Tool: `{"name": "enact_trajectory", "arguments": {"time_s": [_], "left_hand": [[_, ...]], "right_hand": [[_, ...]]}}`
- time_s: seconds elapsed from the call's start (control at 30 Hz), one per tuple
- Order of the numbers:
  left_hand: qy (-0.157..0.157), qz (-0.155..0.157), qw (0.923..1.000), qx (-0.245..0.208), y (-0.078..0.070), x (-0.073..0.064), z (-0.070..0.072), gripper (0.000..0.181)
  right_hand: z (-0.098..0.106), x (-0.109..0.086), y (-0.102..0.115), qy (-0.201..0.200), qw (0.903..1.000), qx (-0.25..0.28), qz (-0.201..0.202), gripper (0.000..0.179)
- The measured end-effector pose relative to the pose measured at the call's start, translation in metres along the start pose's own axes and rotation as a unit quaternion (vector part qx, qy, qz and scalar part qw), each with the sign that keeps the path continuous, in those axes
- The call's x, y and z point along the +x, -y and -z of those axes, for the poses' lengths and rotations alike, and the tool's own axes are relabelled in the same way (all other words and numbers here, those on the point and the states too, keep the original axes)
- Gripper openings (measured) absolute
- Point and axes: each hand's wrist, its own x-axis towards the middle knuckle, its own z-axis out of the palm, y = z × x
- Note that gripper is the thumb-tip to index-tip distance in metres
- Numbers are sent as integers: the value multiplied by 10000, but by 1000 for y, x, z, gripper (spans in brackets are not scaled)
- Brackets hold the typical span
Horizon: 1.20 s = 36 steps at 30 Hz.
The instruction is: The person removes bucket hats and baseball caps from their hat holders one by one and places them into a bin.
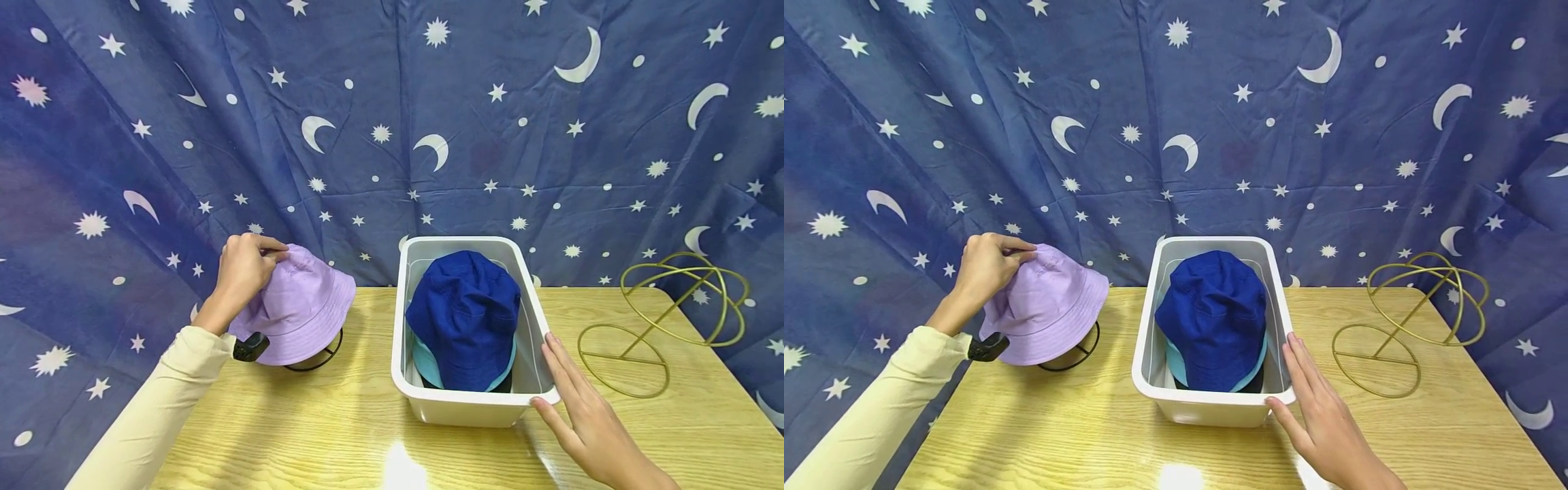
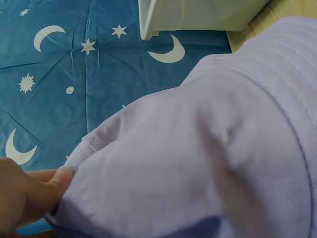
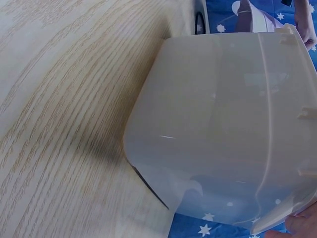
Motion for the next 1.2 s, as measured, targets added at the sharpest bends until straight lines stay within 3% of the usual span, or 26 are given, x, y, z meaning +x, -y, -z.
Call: {"name": "enact_trajectory", "arguments": {"time_s": [0.23,0.43,0.83,1.03,1.2], "left_hand": [[-412,-182,9988,-188,6,2,1,4],[-743,-640,9942,-438,10,4,1,6],[-324,-1122,9929,220,13,3,7,16],[-103,-1483,9884,312,13,4,12,26],[-96,-1580,9871,254,12,5,14,33]], "right_hand": [[0,1,-1,-115,9998,-13,141,68],[0,1,-1,-101,9999,7,112,68],[-1,0,-1,-60,10000,-30,69,69],[-1,1,0,-163,9997,-41,170,68],[0,1,-1,-170,9996,-40,226,67]]}}
